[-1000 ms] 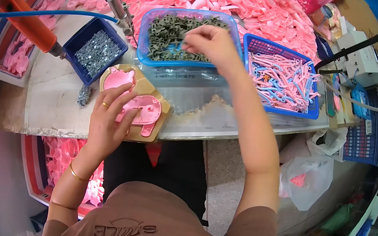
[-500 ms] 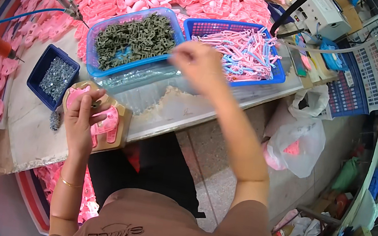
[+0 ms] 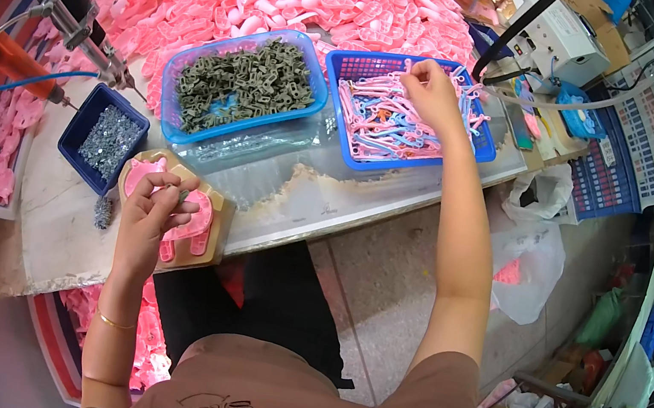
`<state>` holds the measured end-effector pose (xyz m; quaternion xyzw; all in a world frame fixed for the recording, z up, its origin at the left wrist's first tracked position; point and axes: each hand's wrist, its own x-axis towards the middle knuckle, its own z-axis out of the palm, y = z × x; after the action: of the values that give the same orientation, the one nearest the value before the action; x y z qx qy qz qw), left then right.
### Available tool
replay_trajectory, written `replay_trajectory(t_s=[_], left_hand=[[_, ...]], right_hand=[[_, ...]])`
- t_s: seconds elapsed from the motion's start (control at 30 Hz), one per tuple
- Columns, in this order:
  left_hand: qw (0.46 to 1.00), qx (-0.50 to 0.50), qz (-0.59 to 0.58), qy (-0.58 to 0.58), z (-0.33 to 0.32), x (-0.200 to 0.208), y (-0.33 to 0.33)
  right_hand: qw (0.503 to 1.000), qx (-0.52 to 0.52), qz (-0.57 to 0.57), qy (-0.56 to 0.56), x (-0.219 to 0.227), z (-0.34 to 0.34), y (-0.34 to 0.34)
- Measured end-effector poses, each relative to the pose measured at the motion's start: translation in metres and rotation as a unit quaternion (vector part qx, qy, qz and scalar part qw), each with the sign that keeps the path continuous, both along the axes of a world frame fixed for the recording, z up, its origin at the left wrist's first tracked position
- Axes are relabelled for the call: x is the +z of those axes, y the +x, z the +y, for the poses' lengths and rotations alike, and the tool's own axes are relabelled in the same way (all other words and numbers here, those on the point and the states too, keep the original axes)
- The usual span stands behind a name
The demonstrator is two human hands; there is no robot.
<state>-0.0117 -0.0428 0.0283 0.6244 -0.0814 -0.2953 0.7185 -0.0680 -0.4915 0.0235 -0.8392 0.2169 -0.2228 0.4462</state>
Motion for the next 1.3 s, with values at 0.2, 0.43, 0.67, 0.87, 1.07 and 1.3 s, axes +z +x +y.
replay_trajectory(t_s=[0.2,0.43,0.67,0.87,1.07,1.3], left_hand=[[0.998,-0.005,-0.021,0.062,0.003,0.003,-0.001],[1.0,-0.002,-0.001,-0.012,-0.007,-0.006,0.002],[0.998,0.042,-0.002,-0.045,-0.009,0.003,-0.009],[0.991,0.096,0.021,-0.09,-0.013,-0.001,-0.015],[0.993,0.048,0.061,-0.084,-0.005,-0.001,-0.011],[0.997,-0.077,-0.029,-0.011,0.014,0.004,0.003]], right_hand=[[0.975,0.115,-0.026,0.186,0.033,0.096,0.01],[0.887,0.298,-0.031,0.351,0.027,0.231,-0.005],[0.906,0.226,-0.048,0.355,0.009,0.255,-0.006],[0.942,0.206,-0.117,0.239,-0.004,0.269,-0.017],[0.945,0.193,-0.149,0.22,-0.013,0.268,-0.02],[0.933,0.357,0.015,0.043,0.021,0.265,-0.009]])
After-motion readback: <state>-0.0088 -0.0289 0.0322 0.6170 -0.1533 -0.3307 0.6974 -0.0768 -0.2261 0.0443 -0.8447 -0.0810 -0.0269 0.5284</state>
